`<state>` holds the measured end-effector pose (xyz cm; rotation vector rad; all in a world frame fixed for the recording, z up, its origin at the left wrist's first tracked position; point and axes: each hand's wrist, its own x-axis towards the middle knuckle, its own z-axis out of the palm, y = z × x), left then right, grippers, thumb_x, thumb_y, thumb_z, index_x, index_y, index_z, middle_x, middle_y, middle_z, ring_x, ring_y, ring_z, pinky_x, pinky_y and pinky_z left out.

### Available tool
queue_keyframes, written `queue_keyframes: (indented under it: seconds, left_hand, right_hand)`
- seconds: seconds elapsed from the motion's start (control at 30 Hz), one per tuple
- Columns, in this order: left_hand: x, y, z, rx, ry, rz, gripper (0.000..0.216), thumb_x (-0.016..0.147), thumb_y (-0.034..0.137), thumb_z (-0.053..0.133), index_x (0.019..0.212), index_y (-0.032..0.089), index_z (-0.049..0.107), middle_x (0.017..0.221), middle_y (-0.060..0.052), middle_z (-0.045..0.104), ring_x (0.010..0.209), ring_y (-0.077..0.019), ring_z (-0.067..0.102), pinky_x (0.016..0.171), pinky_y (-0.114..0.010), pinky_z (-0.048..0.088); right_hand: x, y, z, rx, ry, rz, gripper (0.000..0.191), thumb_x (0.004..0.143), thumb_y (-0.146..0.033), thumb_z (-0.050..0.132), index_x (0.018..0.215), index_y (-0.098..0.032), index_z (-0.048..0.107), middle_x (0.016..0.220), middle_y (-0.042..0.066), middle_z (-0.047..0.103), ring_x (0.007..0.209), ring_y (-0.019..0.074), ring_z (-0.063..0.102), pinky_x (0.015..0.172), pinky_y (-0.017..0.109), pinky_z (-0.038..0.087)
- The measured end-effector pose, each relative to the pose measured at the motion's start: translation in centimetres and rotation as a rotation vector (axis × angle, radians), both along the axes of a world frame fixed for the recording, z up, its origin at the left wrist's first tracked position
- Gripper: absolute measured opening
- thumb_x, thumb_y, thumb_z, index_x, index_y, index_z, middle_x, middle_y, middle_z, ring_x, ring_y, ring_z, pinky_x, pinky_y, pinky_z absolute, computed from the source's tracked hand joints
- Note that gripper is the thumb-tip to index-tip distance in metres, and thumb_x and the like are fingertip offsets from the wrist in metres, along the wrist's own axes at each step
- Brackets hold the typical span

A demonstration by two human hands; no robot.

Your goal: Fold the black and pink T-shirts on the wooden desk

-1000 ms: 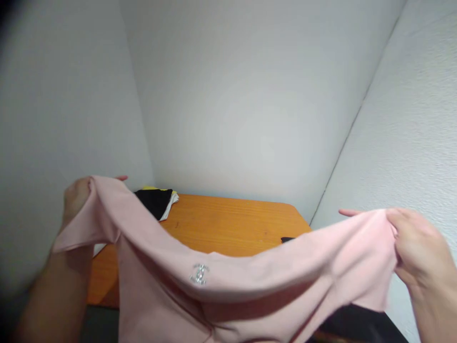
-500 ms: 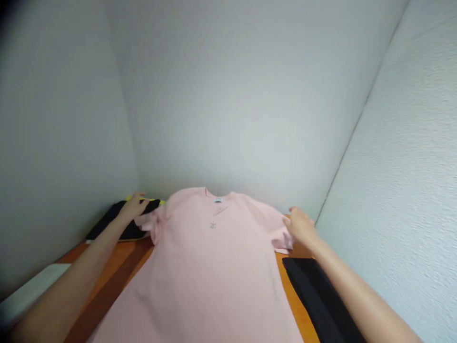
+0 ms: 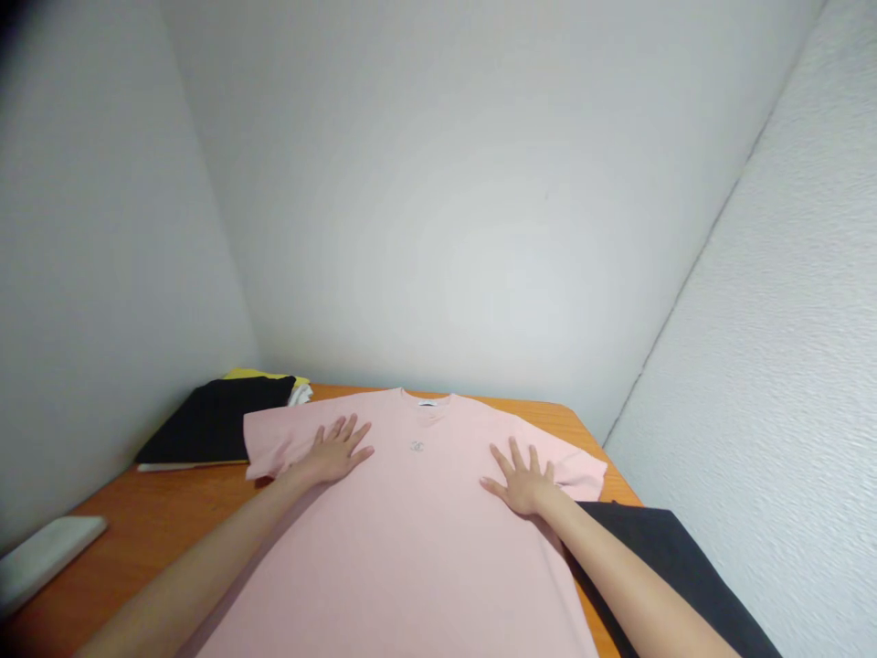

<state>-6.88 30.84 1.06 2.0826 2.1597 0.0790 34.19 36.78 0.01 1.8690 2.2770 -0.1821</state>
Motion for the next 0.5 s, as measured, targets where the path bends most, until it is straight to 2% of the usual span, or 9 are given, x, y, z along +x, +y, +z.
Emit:
queue_keyframes:
  seconds: [0.13,0.2,0.3,0.37,0.4,0.43,0.5]
  left_hand:
    - [1.2,3.3,0.7,0.033,0.047,-0.017,0.069,0.095,0.065,0.023,0.155,0.030,0.028,0.164,-0.011,0.015,0.151,-0.0358,0.013,0.115,-0.065,0.012]
    - [2.2,4.2,1.7,0.062,0.072,-0.031,0.066,0.097,0.059,0.027,0.153,0.026,0.033,0.163,-0.015,0.021,0.149,-0.0378,0.019,0.114,-0.067,0.013]
    - [4.7,3.7,4.0,0.156,0.111,-0.091,0.058,0.098,0.040,0.033,0.152,0.019,0.037,0.162,-0.017,0.023,0.151,-0.0371,0.012,0.115,-0.066,0.004]
    - [7.8,1.6,5.2,0.225,0.131,-0.163,0.055,0.096,0.029,0.035,0.150,0.017,0.039,0.163,-0.015,0.021,0.152,-0.0329,0.009,0.118,-0.060,0.001]
    - [10.0,-0.2,5.4,0.251,0.119,-0.220,0.053,0.096,0.026,0.035,0.148,0.017,0.041,0.163,-0.014,0.023,0.152,-0.0309,0.012,0.120,-0.056,0.005]
    - [12.5,-2.3,5.3,0.254,0.105,-0.283,0.051,0.095,0.026,0.037,0.144,0.017,0.045,0.161,-0.013,0.030,0.149,-0.0296,0.021,0.120,-0.051,0.013]
    - [18.6,-7.3,3.9,0.256,-0.084,-0.522,0.043,0.095,0.031,0.041,0.134,0.016,0.053,0.146,-0.017,0.050,0.135,-0.0296,0.044,0.113,-0.047,0.030]
  right_hand:
    - [0.7,3.2,0.3,-0.048,0.076,-0.035,0.085,0.083,-0.083,0.032,0.156,-0.042,0.013,0.166,0.001,-0.006,0.148,0.0456,-0.001,0.109,0.075,0.010]
    - [1.4,5.0,1.1,-0.028,0.163,-0.006,0.080,0.086,-0.079,0.037,0.154,-0.039,0.026,0.166,0.004,0.007,0.148,0.0454,0.009,0.110,0.073,0.016]
    - [4.1,7.6,2.9,0.079,0.254,0.012,0.062,0.096,-0.059,0.038,0.150,-0.027,0.042,0.158,0.010,0.035,0.143,0.0325,0.034,0.115,0.050,0.030]
    - [7.1,8.9,4.0,0.156,0.248,-0.053,0.056,0.100,-0.044,0.037,0.148,-0.016,0.044,0.151,0.015,0.045,0.139,0.0260,0.042,0.112,0.037,0.034]
    - [8.8,9.4,4.4,0.188,0.237,-0.102,0.054,0.100,-0.038,0.037,0.146,-0.012,0.046,0.147,0.019,0.049,0.136,0.0259,0.045,0.110,0.036,0.036]
    - [10.4,9.6,4.6,0.210,0.222,-0.153,0.052,0.099,-0.034,0.038,0.144,-0.008,0.048,0.143,0.022,0.052,0.133,0.0271,0.048,0.108,0.036,0.038]
    - [13.3,9.8,4.7,0.219,0.192,-0.239,0.047,0.097,-0.029,0.041,0.134,-0.006,0.057,0.132,0.025,0.060,0.125,0.0298,0.056,0.102,0.038,0.043]
